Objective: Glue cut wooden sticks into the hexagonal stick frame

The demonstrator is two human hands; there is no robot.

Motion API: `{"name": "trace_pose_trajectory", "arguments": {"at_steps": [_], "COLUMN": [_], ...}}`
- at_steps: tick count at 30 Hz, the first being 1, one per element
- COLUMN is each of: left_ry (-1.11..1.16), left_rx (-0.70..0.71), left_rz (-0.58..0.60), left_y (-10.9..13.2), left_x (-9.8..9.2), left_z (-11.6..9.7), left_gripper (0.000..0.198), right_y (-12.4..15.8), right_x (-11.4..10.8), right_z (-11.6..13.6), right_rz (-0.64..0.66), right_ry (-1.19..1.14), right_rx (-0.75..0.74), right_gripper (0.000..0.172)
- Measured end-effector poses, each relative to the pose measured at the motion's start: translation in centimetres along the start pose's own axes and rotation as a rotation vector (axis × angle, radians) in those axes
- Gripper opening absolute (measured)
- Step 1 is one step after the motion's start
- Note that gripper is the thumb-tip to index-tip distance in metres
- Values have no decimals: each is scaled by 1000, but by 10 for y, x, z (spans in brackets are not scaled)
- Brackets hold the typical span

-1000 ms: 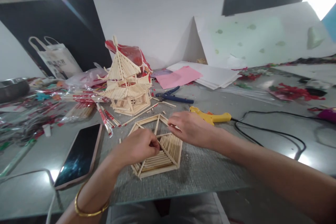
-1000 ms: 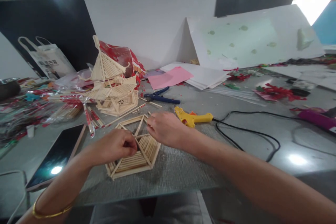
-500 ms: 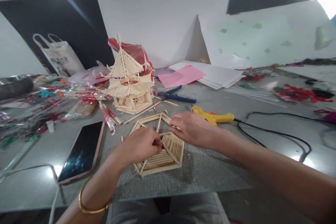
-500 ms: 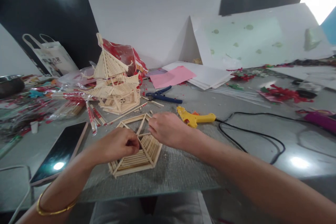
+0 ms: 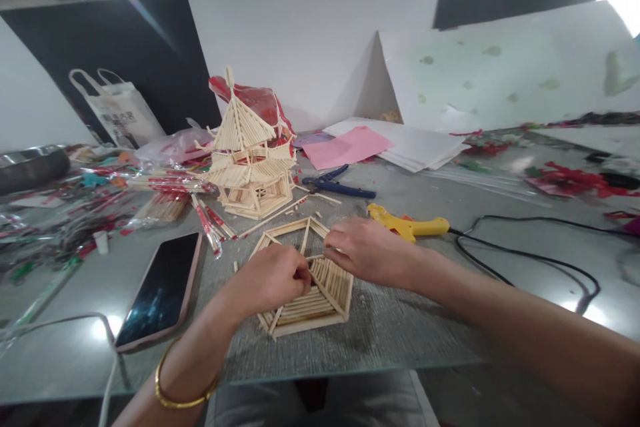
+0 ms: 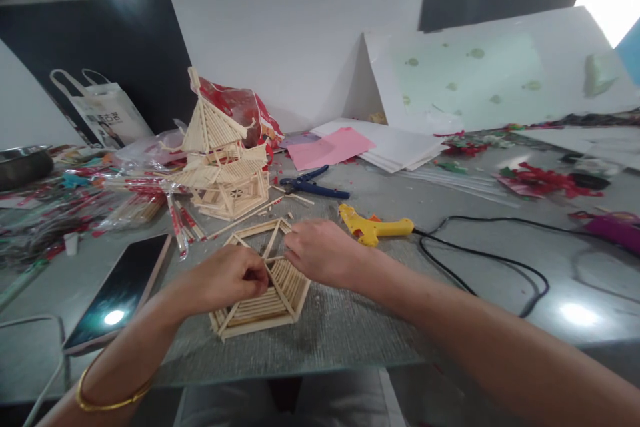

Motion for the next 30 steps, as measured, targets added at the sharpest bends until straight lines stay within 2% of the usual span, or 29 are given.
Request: {"name": "trace_pose_trajectory", "arguments": {"at_steps": [4, 7, 10, 14, 20, 23, 26, 28, 30], "left_ry": [-6, -19, -52, -122, -72, -79, -82, -82, -42], "left_rx": [13, -35, -73, -66, -79, -70, -103, -136, -191], "left_rz": [-30, -127, -262, -420, -513, -551, -552, -577, -607], "left_y": [2, 7, 15, 22, 24, 31, 45, 57, 65], "left_x": [4, 1, -5, -9, -1, -2, -9, -15, -18], "left_z": [2, -3, -15, -30, -28, -23, -13, -6, 2], "left_gripper": [23, 22, 18, 13, 10, 11, 16, 15, 18], "right_y": [-1, 1, 5, 10, 9, 3, 0, 4, 13], "right_x": [-4, -15, -26, -26, -17, -30, -52, -59, -53], "right_z": [0, 5, 16, 28, 32, 7, -50, -91, -122], "right_rz": [-23, -37, -34, -40, -6, -85, -180, -104, 91], "right_ry": [-61, -215, -313, -250, -231, -234, -187, -124, -72], "right_rx": [6, -16, -98, -175, -167, -58, 198, 328, 379], "right_gripper": [25, 25, 23, 21, 19, 19, 21, 24, 35]}}
Point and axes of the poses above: each hand's wrist, its own y-axis away from the middle knuckle, its own x-axis out of the palm, z = x × y, the point moved 4 cm from there along -y, towards the middle knuckle, and after that the axes turned 15 degrees about x, right-handed, at the moved point
